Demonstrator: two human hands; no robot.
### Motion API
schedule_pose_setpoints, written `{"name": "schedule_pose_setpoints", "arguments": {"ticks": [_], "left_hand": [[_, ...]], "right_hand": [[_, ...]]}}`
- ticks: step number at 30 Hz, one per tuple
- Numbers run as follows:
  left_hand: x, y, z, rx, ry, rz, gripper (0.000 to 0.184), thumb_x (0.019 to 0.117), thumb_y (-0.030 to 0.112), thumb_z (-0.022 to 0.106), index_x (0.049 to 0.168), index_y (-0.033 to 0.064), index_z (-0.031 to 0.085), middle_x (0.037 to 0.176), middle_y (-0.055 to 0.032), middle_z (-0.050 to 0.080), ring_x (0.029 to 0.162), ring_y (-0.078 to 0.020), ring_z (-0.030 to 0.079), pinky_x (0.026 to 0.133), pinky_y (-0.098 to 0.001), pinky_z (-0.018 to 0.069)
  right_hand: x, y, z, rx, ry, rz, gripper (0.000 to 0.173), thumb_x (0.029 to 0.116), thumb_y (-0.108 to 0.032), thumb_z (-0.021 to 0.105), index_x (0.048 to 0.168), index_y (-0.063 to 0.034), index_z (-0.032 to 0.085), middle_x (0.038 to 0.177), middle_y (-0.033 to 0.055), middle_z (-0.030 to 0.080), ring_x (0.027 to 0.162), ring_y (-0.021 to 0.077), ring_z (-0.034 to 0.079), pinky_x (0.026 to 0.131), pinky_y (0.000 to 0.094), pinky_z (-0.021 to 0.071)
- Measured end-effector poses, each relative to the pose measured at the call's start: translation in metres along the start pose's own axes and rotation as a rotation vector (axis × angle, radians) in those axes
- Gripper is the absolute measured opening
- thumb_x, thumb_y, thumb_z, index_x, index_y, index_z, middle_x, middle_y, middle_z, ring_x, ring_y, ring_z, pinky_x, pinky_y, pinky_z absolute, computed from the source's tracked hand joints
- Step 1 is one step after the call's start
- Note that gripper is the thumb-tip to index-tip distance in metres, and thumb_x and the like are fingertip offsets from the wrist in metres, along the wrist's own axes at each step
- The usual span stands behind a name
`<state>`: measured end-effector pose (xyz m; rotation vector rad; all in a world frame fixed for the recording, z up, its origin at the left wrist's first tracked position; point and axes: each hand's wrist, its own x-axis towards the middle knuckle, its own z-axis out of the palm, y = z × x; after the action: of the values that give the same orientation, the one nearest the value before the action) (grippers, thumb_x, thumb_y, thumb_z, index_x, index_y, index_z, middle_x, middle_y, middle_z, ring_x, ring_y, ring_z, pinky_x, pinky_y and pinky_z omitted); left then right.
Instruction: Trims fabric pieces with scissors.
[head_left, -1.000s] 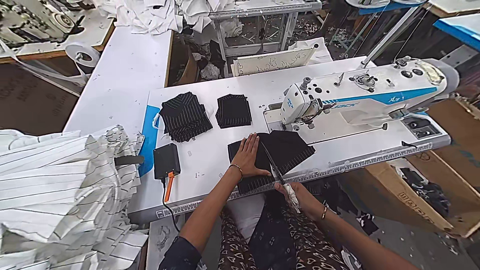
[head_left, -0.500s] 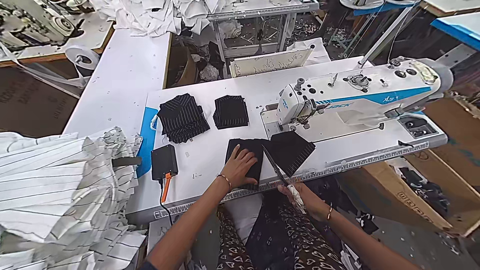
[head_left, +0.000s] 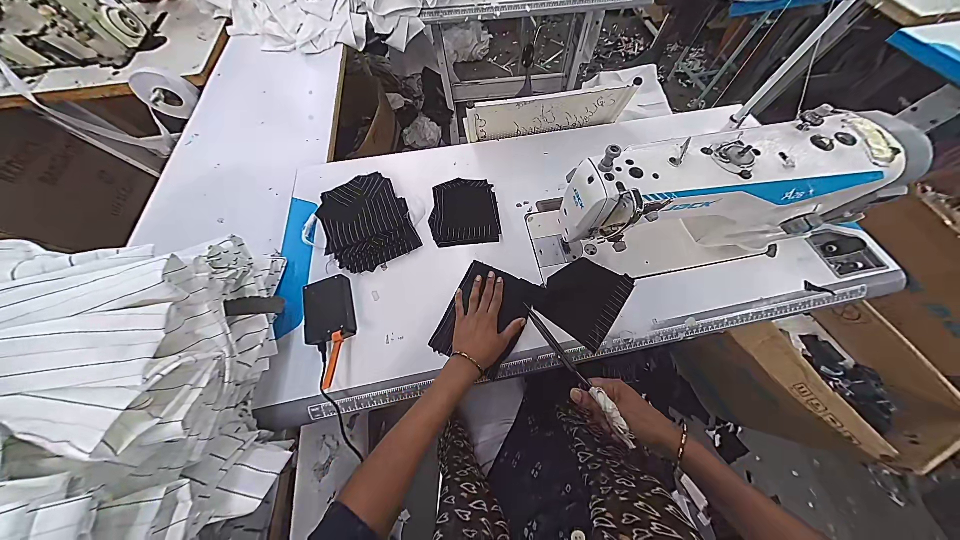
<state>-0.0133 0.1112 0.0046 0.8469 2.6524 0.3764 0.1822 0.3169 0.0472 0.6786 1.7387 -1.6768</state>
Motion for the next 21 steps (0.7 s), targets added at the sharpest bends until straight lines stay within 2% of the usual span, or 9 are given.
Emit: {"name": "schedule_pose_setpoints", "arguments": {"ticks": [5, 9, 15, 18, 21], "left_hand": [[0.003, -0.010, -0.002, 0.007, -0.033, 0.088, 0.092, 0.0978, 0.074, 0.033, 0.166, 0.0149, 0.017, 0.173, -0.0022, 0.012, 0.160, -0.0279, 0.006, 0.123, -0.0632, -0.0011], [0.001, -0.013, -0.003, 0.004, -0.042, 0.109, 0.093, 0.0972, 0.075, 0.033, 0.166, 0.0140, 0.016, 0.173, -0.0023, 0.012, 0.160, -0.0276, 0.006, 0.123, -0.0630, -0.0013], [0.001, -0.013, -0.005, 0.004, -0.052, 0.105, 0.096, 0.0960, 0.076, 0.035, 0.166, 0.0139, 0.014, 0.173, -0.0030, 0.011, 0.160, -0.0259, 0.006, 0.124, -0.0619, -0.0020], [0.001, -0.013, -0.002, -0.013, -0.023, 0.119, 0.097, 0.0958, 0.076, 0.038, 0.165, 0.0113, 0.017, 0.172, -0.0053, 0.015, 0.160, -0.0262, 0.008, 0.124, -0.0624, -0.0010], [0.000, -0.014, -0.002, -0.019, -0.023, 0.106, 0.102, 0.0945, 0.077, 0.038, 0.165, 0.0077, 0.014, 0.172, -0.0079, 0.013, 0.160, -0.0243, 0.008, 0.125, -0.0595, -0.0018]], "right_hand": [[0.019, -0.016, -0.008, -0.160, -0.007, -0.007, 0.038, 0.0995, -0.048, 0.063, 0.086, -0.0134, 0.055, 0.062, -0.0063, 0.050, 0.053, 0.0047, 0.050, 0.054, 0.0225, 0.0440], [0.019, -0.025, -0.008, -0.325, 0.054, -0.006, 0.039, 0.0968, -0.047, 0.068, 0.087, -0.0097, 0.060, 0.064, -0.0044, 0.050, 0.056, 0.0063, 0.048, 0.058, 0.0266, 0.0426], [0.018, -0.020, -0.009, -0.311, 0.081, -0.040, 0.040, 0.0963, -0.047, 0.069, 0.080, -0.0121, 0.058, 0.059, -0.0059, 0.049, 0.051, 0.0050, 0.048, 0.054, 0.0247, 0.0417], [0.022, -0.033, -0.005, -0.337, 0.077, -0.001, 0.041, 0.0973, -0.048, 0.067, 0.086, -0.0097, 0.058, 0.065, -0.0034, 0.049, 0.056, 0.0071, 0.047, 0.057, 0.0266, 0.0419], [0.025, -0.043, -0.004, -0.387, 0.074, 0.011, 0.041, 0.0970, -0.048, 0.067, 0.089, -0.0082, 0.061, 0.067, -0.0024, 0.051, 0.058, 0.0079, 0.048, 0.060, 0.0281, 0.0430]]}}
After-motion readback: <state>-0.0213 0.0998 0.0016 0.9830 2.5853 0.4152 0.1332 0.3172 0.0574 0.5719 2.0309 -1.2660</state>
